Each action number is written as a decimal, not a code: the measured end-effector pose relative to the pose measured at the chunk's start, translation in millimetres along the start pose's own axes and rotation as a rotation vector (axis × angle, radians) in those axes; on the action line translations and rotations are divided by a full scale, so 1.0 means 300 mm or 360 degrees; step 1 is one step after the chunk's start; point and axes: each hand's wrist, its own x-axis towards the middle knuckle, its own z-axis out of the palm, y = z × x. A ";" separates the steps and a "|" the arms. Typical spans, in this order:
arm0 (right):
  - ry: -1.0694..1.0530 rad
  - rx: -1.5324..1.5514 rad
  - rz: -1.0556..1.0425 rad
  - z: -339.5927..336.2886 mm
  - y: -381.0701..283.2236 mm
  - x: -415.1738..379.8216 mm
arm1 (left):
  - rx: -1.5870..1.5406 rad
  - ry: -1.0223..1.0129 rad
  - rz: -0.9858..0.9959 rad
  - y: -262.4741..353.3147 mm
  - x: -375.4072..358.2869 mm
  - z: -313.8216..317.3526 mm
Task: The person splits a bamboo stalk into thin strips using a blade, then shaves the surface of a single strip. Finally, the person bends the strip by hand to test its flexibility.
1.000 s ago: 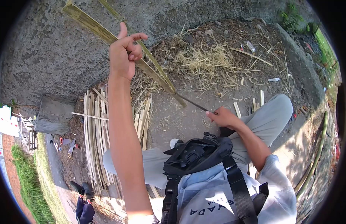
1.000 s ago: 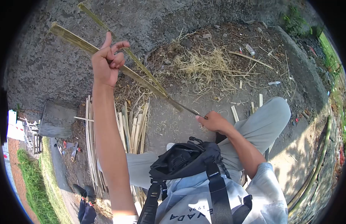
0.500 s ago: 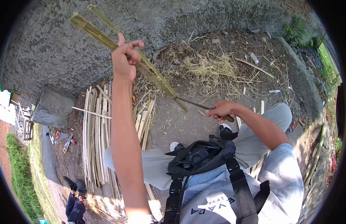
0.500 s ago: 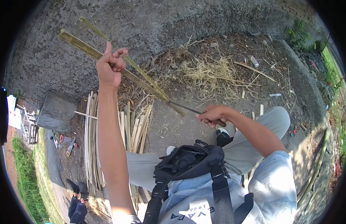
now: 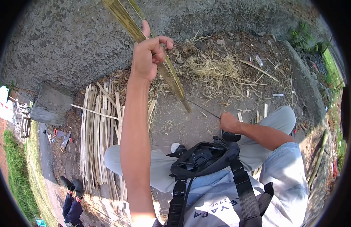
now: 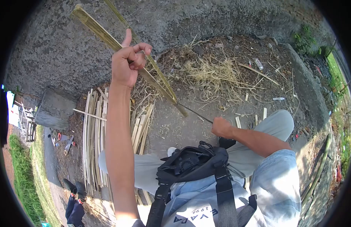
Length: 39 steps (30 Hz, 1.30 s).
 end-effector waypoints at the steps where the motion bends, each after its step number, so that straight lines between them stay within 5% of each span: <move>1: 0.0011 -0.0025 -0.0008 0.011 0.012 0.002 | -0.0007 -0.0004 -0.0005 -0.003 -0.001 0.003; 6: 0.0221 -0.0115 -0.0140 0.032 0.027 0.001 | -0.0005 0.0001 -0.0020 0.005 0.001 -0.004; 12: -0.0332 -0.0559 -0.0477 0.009 0.039 0.078 | 0.0047 0.0030 0.0000 0.006 0.007 0.001; 15: -0.1405 0.1290 0.0316 -0.072 0.002 0.092 | 0.0054 -0.0042 -0.0029 0.005 0.000 0.019; 19: -0.1444 0.1203 0.0324 -0.068 0.044 0.125 | 0.0004 -0.0033 -0.0017 -0.002 0.011 0.040; 22: -0.0591 -0.0075 -0.0177 0.094 0.041 0.138 | 0.0039 -0.0005 -0.0028 -0.004 0.001 0.056; 25: -0.0013 -0.0091 -0.0233 0.172 0.026 0.094 | 0.0010 0.0001 -0.0029 0.003 -0.006 0.045; 31: 0.0056 -0.0104 0.0087 0.106 0.008 0.086 | -0.0016 0.0045 -0.0020 0.018 -0.022 -0.013; 37: -0.0097 -0.0371 -0.0260 -0.004 0.050 0.135 | -0.0006 0.0089 -0.0041 0.012 -0.028 -0.026; 39: -0.0887 0.0510 0.0116 -0.017 0.028 0.133 | -0.0022 0.0100 -0.0039 0.013 -0.012 -0.052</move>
